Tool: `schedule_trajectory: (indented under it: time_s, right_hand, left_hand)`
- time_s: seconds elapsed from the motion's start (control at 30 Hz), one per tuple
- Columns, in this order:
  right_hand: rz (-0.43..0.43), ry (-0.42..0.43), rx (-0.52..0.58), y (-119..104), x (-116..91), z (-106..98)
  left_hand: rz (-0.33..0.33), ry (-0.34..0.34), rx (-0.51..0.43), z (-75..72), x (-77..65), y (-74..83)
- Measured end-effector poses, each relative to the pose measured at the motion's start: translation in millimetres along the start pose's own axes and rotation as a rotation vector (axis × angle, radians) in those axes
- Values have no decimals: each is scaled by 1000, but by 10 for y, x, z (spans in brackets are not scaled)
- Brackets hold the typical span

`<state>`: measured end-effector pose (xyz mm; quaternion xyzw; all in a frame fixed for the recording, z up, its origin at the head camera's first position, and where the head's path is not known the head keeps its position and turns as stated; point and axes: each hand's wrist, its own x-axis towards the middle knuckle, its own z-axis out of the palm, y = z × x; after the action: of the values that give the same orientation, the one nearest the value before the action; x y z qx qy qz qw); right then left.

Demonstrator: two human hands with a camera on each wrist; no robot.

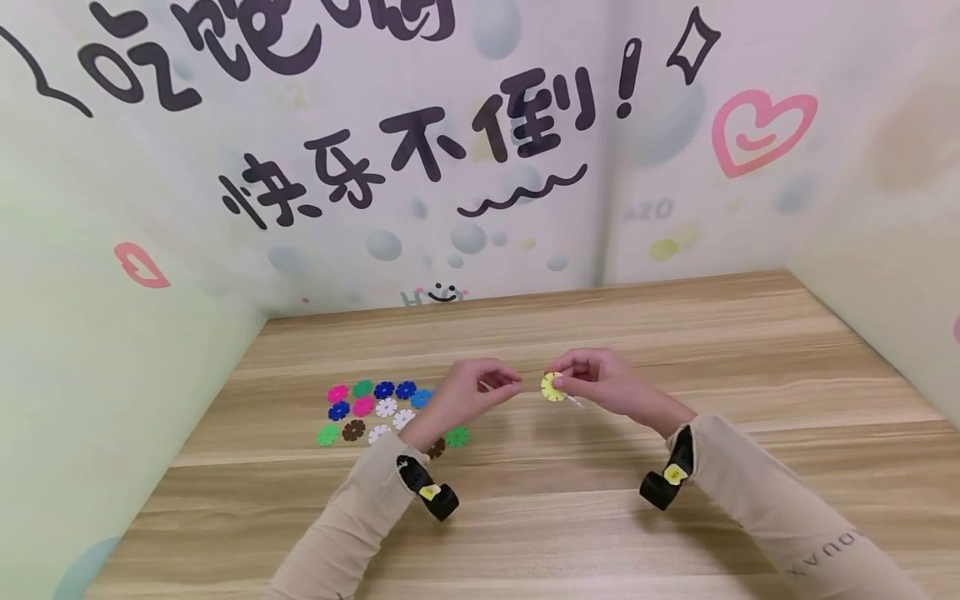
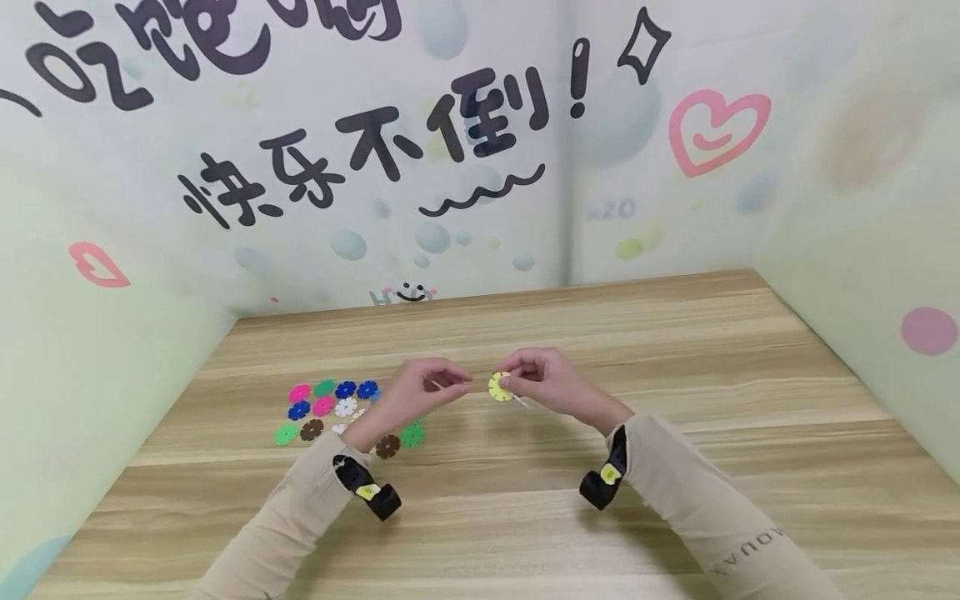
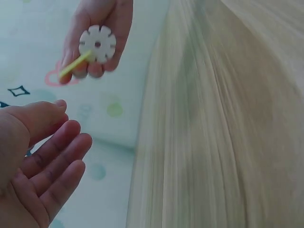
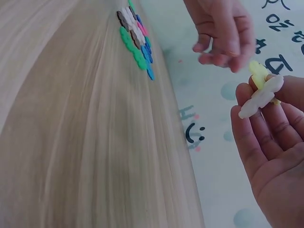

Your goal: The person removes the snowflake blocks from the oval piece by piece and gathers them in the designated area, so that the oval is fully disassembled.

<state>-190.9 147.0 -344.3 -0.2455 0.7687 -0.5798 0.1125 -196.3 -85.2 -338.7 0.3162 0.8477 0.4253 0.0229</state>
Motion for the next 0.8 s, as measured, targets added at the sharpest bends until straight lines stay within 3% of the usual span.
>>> schedule_trajectory:
  time_s: [0.33, 0.43, 0.67, 0.8]
  right_hand:
    - [-86, 21, 56, -13, 97, 120]
    - [-100, 25, 59, -25, 111, 134]
    - [-109, 31, 50, -52, 129, 153]
    - [-119, 35, 48, -53, 143, 150]
  left_hand:
    - [-2, 20, -203, 78, 31, 93]
    - [12, 27, -225, 86, 33, 99]
    - [-31, 24, -279, 2, -16, 383]
    - [-23, 31, -314, 1, -15, 373]
